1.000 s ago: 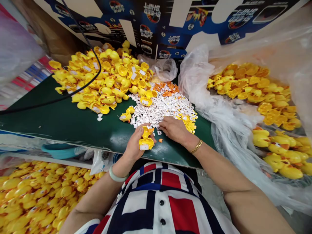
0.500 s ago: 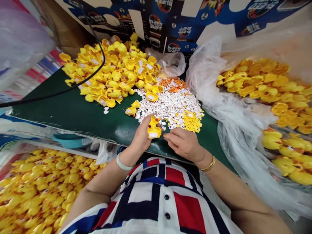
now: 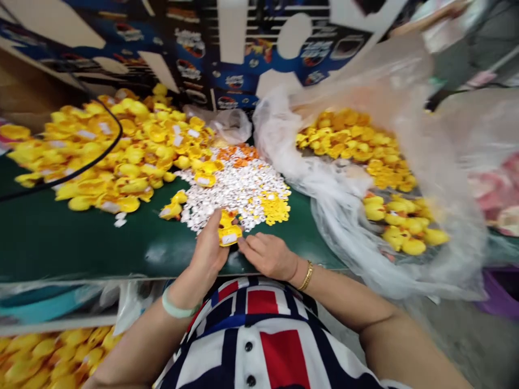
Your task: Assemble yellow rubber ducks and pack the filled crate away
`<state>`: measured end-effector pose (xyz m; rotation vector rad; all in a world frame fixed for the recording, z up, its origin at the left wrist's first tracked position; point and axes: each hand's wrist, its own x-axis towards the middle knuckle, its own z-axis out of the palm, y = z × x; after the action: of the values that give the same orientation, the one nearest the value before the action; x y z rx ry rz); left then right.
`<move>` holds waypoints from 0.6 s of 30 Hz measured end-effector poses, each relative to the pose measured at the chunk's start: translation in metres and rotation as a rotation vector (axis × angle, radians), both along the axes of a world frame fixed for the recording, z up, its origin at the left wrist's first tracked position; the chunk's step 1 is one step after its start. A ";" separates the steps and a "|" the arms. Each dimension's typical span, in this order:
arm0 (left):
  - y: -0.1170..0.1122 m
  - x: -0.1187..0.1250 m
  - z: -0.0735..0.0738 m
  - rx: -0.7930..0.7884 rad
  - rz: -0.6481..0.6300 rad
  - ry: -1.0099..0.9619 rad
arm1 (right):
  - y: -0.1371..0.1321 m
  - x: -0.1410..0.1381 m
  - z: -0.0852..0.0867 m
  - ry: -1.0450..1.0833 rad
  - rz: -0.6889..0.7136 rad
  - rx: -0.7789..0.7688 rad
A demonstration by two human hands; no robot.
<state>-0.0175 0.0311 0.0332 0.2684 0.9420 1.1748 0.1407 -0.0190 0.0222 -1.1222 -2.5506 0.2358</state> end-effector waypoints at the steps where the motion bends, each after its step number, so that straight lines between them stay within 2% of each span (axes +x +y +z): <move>1: 0.001 0.004 0.000 0.016 -0.022 0.004 | -0.002 0.000 0.001 0.103 -0.064 -0.070; 4: 0.002 0.014 -0.004 0.064 -0.103 0.013 | -0.001 0.007 0.010 0.395 -0.218 -0.222; 6: 0.002 0.016 -0.007 0.092 -0.150 0.027 | 0.010 0.024 0.018 0.443 -0.239 -0.235; 8: 0.003 0.014 -0.010 0.120 -0.177 0.063 | 0.034 0.057 0.029 0.429 -0.275 -0.182; 9: 0.004 0.011 -0.011 0.136 -0.179 0.086 | 0.051 0.080 0.034 0.420 -0.318 -0.145; 10: 0.004 0.009 -0.012 0.151 -0.176 0.109 | 0.069 0.106 0.040 0.381 -0.439 -0.058; 12: 0.006 0.004 -0.014 0.168 -0.158 0.141 | 0.108 0.165 0.051 0.224 -0.764 0.045; 13: 0.007 0.003 -0.015 0.175 -0.151 0.150 | 0.125 0.196 0.056 0.133 -0.936 0.044; 14: 0.007 0.002 -0.016 0.176 -0.147 0.158 | 0.139 0.226 0.061 0.104 -1.040 0.049; 16: 0.009 0.002 -0.017 0.163 -0.132 0.175 | 0.156 0.281 0.067 0.074 -1.203 0.051; 18: 0.011 0.004 -0.018 0.144 -0.123 0.187 | 0.161 0.323 0.067 0.058 -1.348 0.035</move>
<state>-0.0133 0.0419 0.0155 0.5525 0.9893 1.1192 0.4635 0.1415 0.0894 -2.3951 -1.2510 -0.1281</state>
